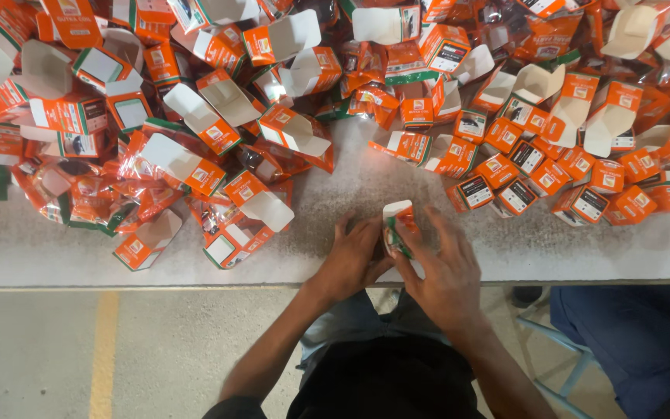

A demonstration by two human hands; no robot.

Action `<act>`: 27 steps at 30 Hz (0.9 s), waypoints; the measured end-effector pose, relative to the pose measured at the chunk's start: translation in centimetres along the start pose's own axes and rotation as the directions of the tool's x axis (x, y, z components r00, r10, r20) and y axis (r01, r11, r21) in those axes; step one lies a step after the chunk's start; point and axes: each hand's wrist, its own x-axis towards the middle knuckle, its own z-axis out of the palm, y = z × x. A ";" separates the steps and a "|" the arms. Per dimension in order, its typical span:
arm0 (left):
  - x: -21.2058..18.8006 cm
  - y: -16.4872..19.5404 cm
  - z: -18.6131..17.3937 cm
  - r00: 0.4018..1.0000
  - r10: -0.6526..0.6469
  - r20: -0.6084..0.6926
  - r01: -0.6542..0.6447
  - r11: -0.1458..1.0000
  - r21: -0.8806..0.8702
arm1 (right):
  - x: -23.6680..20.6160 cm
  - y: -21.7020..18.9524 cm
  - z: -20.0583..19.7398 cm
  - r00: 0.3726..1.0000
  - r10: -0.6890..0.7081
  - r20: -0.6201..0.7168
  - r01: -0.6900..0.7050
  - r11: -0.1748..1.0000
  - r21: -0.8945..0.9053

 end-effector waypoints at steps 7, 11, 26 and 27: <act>-0.1 0.1 0.3 0.996 -0.073 0.046 0.073 0.997 -0.013 | 0.0 0.0 -0.4 0.972 0.024 0.233 -0.005 0.996 -0.085; 0.1 0.1 0.1 1.000 -0.019 0.013 0.019 1.000 -0.009 | -0.7 1.0 -0.2 0.970 0.045 0.238 -0.068 0.993 0.092; -0.1 0.2 0.4 0.998 -0.058 0.027 0.059 0.998 -0.014 | -1.1 1.0 -0.1 0.973 0.069 0.222 -0.036 0.988 -0.148; -0.1 0.2 0.4 0.998 -0.059 0.021 0.060 0.998 -0.016 | -0.8 1.3 0.3 0.967 0.070 0.243 -0.037 0.990 -0.136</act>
